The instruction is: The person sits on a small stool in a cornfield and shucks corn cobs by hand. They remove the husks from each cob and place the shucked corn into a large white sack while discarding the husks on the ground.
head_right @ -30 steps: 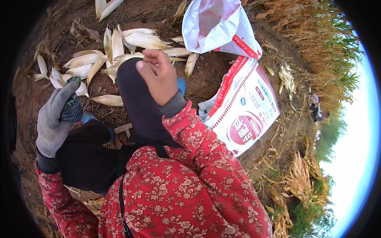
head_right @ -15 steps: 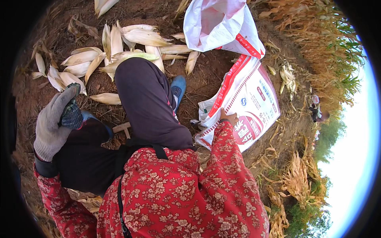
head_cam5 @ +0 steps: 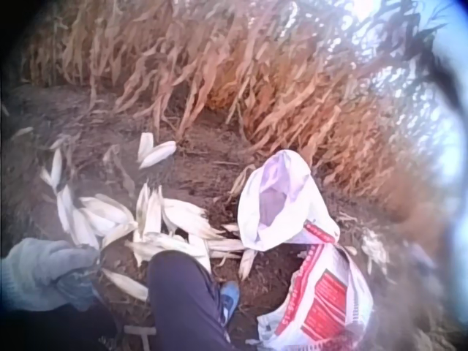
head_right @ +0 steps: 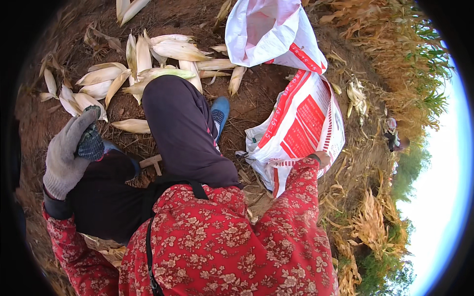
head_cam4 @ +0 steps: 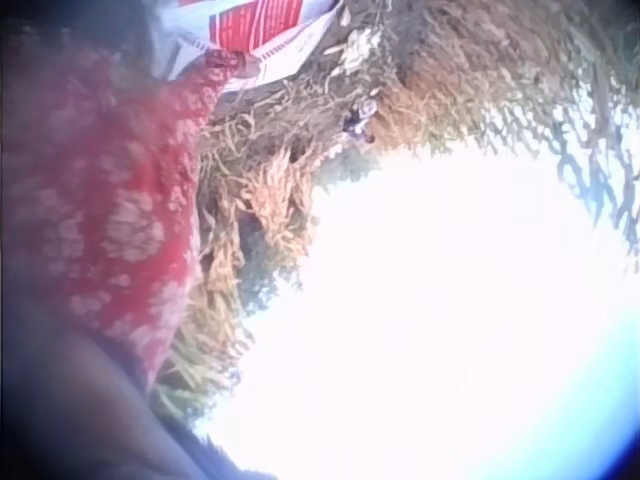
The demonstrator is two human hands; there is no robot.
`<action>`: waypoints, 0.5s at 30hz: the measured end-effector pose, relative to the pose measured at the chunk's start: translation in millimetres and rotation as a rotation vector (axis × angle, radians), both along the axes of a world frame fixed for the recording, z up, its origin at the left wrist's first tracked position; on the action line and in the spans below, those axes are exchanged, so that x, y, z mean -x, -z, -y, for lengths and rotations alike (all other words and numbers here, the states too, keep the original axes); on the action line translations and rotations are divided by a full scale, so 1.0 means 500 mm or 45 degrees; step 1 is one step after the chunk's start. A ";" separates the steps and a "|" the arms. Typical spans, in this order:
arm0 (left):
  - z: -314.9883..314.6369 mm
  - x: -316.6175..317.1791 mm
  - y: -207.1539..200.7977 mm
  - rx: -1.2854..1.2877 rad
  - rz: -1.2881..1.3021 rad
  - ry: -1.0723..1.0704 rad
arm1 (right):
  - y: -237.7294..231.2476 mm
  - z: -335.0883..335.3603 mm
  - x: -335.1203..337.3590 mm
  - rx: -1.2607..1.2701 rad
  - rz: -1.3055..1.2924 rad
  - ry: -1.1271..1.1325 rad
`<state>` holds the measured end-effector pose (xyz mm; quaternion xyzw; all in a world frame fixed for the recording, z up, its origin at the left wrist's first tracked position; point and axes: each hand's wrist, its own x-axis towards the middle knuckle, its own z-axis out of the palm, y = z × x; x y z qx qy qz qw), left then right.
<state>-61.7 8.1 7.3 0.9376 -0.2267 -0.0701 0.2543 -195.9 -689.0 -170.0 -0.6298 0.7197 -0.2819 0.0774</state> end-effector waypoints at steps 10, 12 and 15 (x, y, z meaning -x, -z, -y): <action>0.012 -0.010 -0.014 -0.223 0.161 0.053 | -0.364 -0.090 -0.308 1.046 0.563 -0.766; 0.006 -0.012 -0.010 -0.142 0.292 0.063 | -0.418 -0.093 -0.339 1.225 0.749 -0.918; -0.007 -0.025 0.007 -0.102 0.386 0.093 | -0.508 -0.284 -0.374 1.378 1.323 -1.509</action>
